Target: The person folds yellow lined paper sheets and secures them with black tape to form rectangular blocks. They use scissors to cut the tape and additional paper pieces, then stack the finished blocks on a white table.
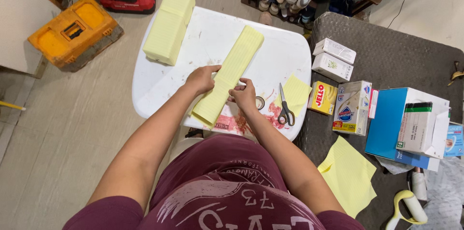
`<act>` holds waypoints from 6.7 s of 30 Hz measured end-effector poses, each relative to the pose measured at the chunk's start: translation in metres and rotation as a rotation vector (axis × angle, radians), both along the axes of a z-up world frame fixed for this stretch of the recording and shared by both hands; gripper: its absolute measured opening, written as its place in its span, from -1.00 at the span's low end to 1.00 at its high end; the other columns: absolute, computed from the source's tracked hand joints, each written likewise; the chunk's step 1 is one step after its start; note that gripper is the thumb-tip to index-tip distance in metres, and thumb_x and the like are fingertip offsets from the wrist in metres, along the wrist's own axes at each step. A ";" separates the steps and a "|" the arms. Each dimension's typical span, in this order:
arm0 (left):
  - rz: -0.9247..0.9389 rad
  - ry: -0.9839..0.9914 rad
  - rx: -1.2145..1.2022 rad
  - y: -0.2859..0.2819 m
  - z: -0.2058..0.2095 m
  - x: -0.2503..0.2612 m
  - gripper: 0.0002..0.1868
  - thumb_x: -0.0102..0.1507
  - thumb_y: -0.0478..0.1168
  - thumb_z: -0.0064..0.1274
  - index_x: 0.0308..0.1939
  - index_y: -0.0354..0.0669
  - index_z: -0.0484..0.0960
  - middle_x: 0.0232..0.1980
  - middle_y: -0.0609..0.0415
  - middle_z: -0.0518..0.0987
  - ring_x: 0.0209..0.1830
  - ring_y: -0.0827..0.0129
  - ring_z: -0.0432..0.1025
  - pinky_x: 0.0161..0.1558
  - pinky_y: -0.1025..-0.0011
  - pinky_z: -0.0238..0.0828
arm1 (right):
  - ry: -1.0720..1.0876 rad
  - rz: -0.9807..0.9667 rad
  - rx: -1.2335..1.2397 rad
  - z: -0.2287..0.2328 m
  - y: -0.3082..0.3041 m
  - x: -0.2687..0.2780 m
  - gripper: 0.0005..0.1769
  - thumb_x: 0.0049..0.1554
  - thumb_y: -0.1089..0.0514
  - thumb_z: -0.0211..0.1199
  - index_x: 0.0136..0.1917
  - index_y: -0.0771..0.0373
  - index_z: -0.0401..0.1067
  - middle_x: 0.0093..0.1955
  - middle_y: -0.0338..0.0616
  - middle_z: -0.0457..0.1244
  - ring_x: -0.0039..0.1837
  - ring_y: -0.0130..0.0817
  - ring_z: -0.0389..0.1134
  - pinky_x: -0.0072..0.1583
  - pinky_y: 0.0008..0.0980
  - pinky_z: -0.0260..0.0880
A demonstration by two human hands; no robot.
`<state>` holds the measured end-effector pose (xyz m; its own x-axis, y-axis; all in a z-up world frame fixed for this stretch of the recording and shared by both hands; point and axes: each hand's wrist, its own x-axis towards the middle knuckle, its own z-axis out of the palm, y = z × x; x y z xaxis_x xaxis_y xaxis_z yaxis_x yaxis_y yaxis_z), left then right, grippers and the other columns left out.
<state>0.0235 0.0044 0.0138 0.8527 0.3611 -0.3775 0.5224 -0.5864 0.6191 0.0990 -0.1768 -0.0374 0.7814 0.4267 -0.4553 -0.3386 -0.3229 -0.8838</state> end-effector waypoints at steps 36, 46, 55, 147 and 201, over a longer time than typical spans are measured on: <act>0.248 0.071 0.084 0.017 -0.040 0.016 -0.80 0.24 -0.10 0.17 -0.15 -0.07 0.76 -0.14 -0.03 0.71 -0.09 0.11 0.58 -0.01 0.18 0.53 | -0.243 0.089 -0.263 -0.024 -0.023 0.014 -0.52 0.05 0.32 0.32 0.26 0.33 0.39 -0.34 -0.24 0.15 -0.32 -0.45 0.27 -0.28 -0.37 0.43; 0.227 -0.109 -0.024 0.014 -0.070 0.025 -0.77 0.26 -0.19 0.00 -0.05 -0.23 0.50 -0.13 -0.27 0.63 -0.08 -0.14 0.54 0.00 0.05 0.46 | -0.310 0.171 -0.313 -0.012 -0.010 0.018 -0.33 0.03 0.35 0.22 0.43 0.17 0.31 -0.24 -0.13 0.27 -0.25 -0.39 0.30 -0.15 -0.32 0.39; 0.310 -0.105 -0.092 -0.010 -0.055 0.028 -0.72 0.42 -0.09 -0.07 -0.02 -0.23 0.58 -0.10 -0.29 0.65 -0.02 -0.16 0.54 0.08 0.05 0.45 | -0.249 0.101 -0.316 0.008 0.002 0.016 -0.48 0.16 0.30 0.21 0.39 0.29 0.34 -0.26 -0.05 0.28 -0.27 -0.38 0.33 -0.19 -0.34 0.44; -0.131 -0.422 -0.424 -0.096 0.169 -0.021 -0.76 0.14 -0.21 0.33 -0.15 -0.19 0.73 -0.18 0.15 0.72 -0.17 0.48 0.61 -0.09 0.45 0.58 | -0.402 0.150 0.195 0.178 -0.101 -0.014 -0.62 0.28 0.29 0.09 0.35 0.28 0.46 0.03 -0.23 0.41 0.04 -0.60 0.37 0.09 -0.56 0.40; -0.270 -0.823 0.215 -0.107 0.149 -0.024 -0.88 0.29 -0.35 -0.01 -0.16 -0.32 0.40 -0.14 -0.14 0.42 -0.11 0.00 0.40 -0.06 0.15 0.36 | -0.445 -0.001 0.156 0.167 -0.082 -0.022 -0.71 0.32 0.27 0.16 0.26 0.32 0.56 -0.15 -0.17 0.36 -0.14 -0.55 0.26 -0.09 -0.55 0.29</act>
